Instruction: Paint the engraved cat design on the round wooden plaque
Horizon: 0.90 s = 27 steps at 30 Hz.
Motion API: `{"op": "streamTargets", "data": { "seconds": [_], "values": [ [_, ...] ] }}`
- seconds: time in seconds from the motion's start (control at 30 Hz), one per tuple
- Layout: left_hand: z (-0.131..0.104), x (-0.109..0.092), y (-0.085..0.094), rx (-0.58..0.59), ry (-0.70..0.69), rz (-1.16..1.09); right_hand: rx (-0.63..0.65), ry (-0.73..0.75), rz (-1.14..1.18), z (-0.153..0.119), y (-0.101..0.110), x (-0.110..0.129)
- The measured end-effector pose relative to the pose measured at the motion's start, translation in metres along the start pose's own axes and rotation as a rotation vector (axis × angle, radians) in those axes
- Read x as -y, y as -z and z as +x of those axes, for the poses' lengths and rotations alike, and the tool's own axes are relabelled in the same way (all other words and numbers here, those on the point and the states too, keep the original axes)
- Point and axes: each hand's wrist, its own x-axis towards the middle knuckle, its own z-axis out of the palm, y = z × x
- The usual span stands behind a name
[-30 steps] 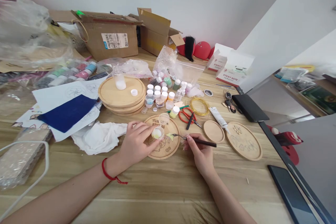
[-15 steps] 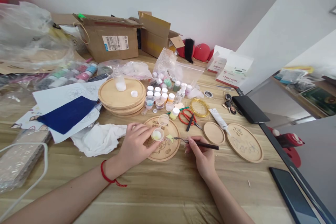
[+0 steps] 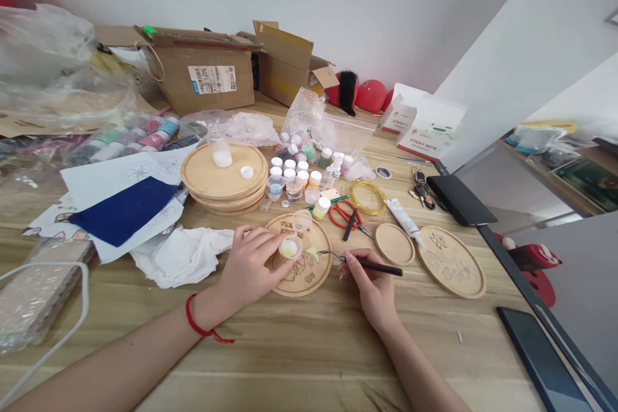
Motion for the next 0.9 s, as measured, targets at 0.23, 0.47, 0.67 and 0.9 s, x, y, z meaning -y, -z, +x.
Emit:
{"op": "streamTargets", "data": {
  "seconds": [0.23, 0.47, 0.67, 0.9],
  "values": [
    [-0.0013, 0.0002, 0.0001, 0.013, 0.007, -0.009, -0.007, -0.024, 0.035, -0.0016, 0.0018, -0.0017],
    [-0.0007, -0.0004, 0.0005, 0.010, 0.012, -0.006, -0.022, -0.025, 0.031, -0.0023, 0.0016, -0.0007],
    [0.0003, -0.0013, 0.0012, 0.017, 0.014, -0.009, -0.016, -0.025, 0.039, -0.0023, 0.0009, 0.0009],
    [0.0005, -0.0015, 0.0012, 0.010, 0.014, -0.011, -0.012, -0.043, 0.065, -0.0033, 0.0016, -0.0009]
  ]
}}
